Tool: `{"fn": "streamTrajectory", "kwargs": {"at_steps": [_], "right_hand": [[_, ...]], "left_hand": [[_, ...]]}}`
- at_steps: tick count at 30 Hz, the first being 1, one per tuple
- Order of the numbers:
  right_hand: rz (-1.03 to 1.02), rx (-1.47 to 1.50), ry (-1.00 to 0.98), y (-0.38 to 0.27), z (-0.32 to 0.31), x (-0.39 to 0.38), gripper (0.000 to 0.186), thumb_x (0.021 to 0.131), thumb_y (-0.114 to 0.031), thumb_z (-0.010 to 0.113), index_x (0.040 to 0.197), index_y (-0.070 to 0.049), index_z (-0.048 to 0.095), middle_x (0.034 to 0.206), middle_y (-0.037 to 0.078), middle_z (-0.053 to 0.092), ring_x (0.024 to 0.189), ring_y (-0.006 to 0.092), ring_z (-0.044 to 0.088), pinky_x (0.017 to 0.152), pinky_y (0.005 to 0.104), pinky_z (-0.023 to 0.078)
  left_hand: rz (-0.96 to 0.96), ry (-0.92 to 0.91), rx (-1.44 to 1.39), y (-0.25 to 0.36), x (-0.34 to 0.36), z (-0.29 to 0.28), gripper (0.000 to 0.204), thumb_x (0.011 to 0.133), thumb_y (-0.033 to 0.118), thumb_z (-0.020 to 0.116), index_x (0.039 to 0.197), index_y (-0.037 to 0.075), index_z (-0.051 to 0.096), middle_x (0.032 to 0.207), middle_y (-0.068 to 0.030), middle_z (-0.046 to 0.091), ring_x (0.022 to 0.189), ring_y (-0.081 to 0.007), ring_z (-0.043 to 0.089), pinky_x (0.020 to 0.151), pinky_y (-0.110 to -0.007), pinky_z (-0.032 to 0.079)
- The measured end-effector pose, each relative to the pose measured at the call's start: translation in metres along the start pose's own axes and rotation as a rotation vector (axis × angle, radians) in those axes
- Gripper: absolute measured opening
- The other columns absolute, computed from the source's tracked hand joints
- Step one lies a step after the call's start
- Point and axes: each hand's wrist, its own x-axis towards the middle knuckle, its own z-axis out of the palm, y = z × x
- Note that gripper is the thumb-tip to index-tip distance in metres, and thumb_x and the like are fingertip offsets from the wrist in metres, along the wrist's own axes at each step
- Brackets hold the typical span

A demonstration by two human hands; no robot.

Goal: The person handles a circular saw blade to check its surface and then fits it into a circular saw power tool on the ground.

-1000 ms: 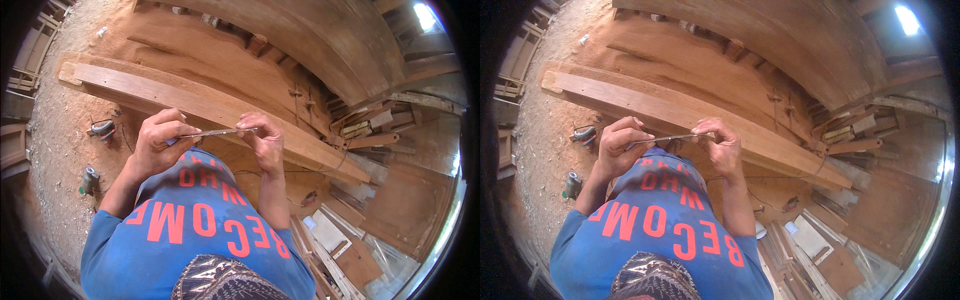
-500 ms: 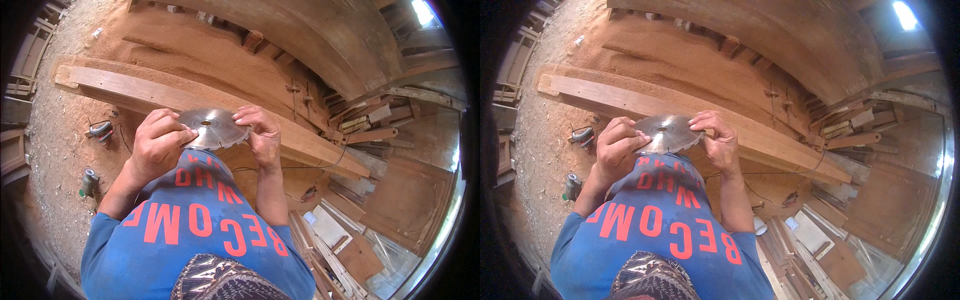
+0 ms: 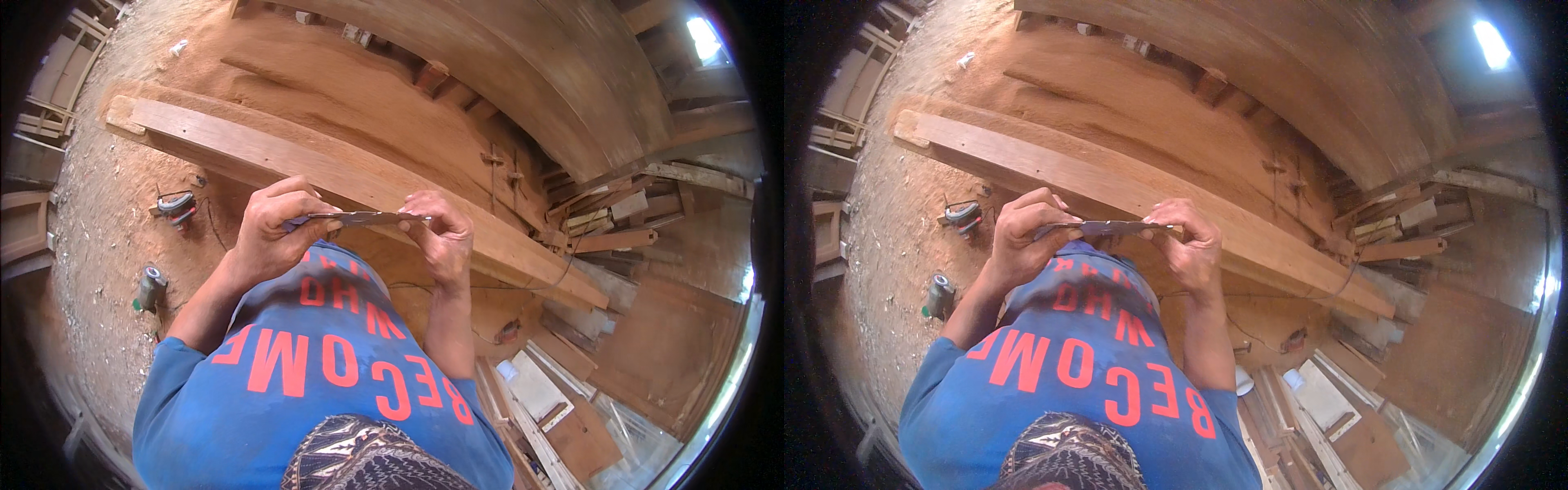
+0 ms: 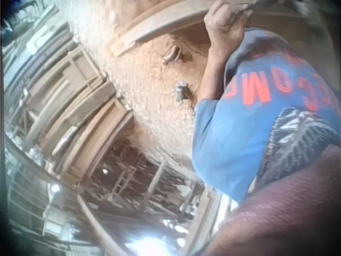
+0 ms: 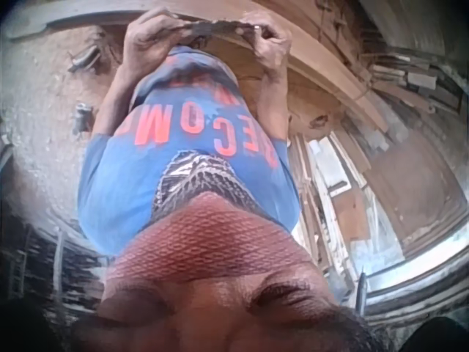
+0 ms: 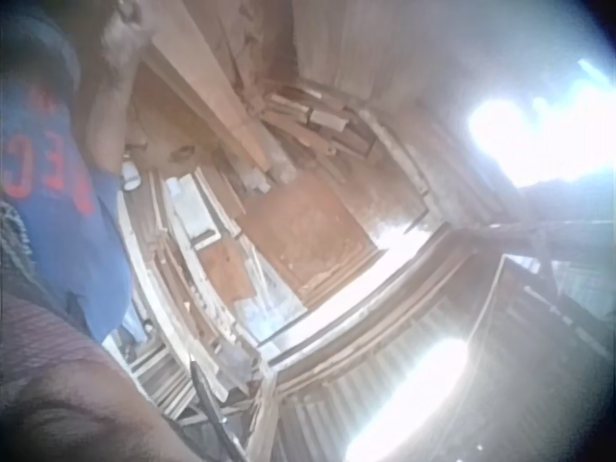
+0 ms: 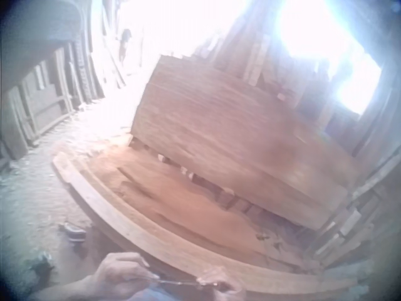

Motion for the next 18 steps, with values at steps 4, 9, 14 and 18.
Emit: {"fn": "streamTrajectory", "kwargs": {"at_steps": [4, 9, 14, 18], "right_hand": [[0.090, 0.037, 0.024, 0.002, -0.003, -0.011, 0.023, 0.079, 0.009, 0.082, 0.093, -0.005, 0.071, 0.100, 0.007, 0.072, 0.102, 0.0217, 0.065, 0.092, 0.0379, 0.052], [0.225, 0.007, 0.017, 0.001, -0.003, -0.013, 0.022, 0.078, 0.005, 0.083, 0.094, -0.003, 0.071, 0.102, 0.007, 0.073, 0.101, 0.0193, 0.067, 0.090, 0.0322, 0.052], [0.250, -0.016, -0.055, 0.010, -0.002, -0.009, 0.022, 0.079, -0.002, 0.086, 0.095, -0.003, 0.072, 0.100, 0.006, 0.073, 0.099, 0.0168, 0.066, 0.088, 0.0308, 0.052], [0.265, 0.004, -0.088, 0.010, -0.001, -0.005, 0.020, 0.082, -0.006, 0.086, 0.096, -0.004, 0.072, 0.099, 0.006, 0.072, 0.099, 0.0174, 0.065, 0.088, 0.0325, 0.051]], "left_hand": [[0.011, 0.018, -0.066, -0.001, 0.002, 0.001, 0.013, 0.079, 0.002, 0.083, 0.088, 0.001, 0.074, 0.075, -0.0080, 0.066, 0.066, -0.0176, 0.061, 0.057, -0.032, 0.046], [-0.033, 0.016, -0.096, 0.002, 0.000, 0.004, 0.012, 0.078, 0.002, 0.083, 0.085, 0.001, 0.073, 0.074, -0.0076, 0.065, 0.063, -0.0173, 0.059, 0.056, -0.032, 0.044], [-0.036, -0.029, 0.001, 0.015, 0.004, 0.003, 0.014, 0.075, 0.001, 0.083, 0.086, 0.002, 0.075, 0.078, -0.0113, 0.070, 0.074, -0.0231, 0.068, 0.069, -0.033, 0.054], [0.020, -0.044, 0.091, 0.024, 0.008, 0.004, 0.014, 0.075, -0.001, 0.082, 0.087, 0.002, 0.075, 0.078, -0.0115, 0.070, 0.073, -0.0253, 0.067, 0.068, -0.034, 0.054]]}}
